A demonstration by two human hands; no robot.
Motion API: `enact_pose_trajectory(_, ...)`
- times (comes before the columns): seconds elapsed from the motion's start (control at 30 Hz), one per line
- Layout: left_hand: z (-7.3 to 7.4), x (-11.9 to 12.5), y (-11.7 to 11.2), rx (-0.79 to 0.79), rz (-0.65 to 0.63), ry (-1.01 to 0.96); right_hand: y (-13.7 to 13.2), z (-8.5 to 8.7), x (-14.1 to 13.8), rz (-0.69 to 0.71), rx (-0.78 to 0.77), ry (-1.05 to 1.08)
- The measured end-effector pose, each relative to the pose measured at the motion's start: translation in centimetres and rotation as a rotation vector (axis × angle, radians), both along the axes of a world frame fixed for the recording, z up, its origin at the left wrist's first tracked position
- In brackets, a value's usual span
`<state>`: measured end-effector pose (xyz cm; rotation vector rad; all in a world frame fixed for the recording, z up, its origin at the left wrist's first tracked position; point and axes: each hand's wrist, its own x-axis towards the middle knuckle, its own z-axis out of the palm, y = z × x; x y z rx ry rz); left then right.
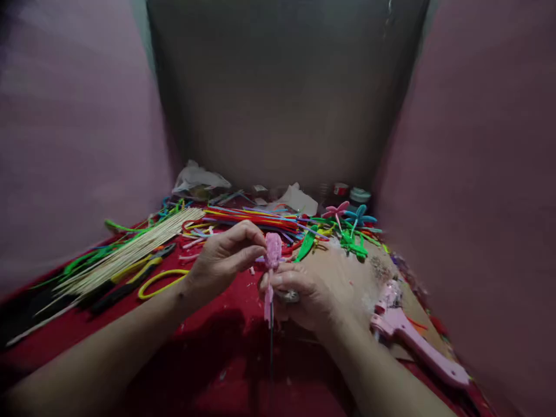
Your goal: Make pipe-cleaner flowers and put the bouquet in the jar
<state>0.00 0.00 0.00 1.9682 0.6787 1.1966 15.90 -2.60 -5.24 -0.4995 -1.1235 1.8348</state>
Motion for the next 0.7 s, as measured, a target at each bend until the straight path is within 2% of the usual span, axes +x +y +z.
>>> enact_pose_trajectory(0.13,-0.2,0.0,0.2,-0.061,0.044,-0.061,0.2,-0.2,0.0,0.011,-0.014,0.016)
enact_pose_trajectory(0.3,0.0,-0.5,1.6,-0.304,0.043,-0.41,0.3,-0.2,0.1,-0.002,-0.04,0.039)
enact_pose_trajectory(0.37,-0.1,-0.6,2.1,-0.37,0.028,-0.463,0.2,-0.1,0.1,-0.012,-0.045,0.041)
enact_pose_trajectory(0.57,-0.5,-0.2,1.6,-0.38,0.047,-0.291,0.2,0.2,0.1,-0.049,-0.089,0.048)
enact_pose_trajectory(0.63,-0.4,0.1,1.2,-0.38,0.038,-0.237,0.2,0.4,0.0,-0.106,-0.107,0.03)
enact_pose_trajectory(0.7,-0.3,0.3,0.9,-0.391,0.047,-0.175,0.4,0.6,-0.2,-0.221,-0.121,0.006)
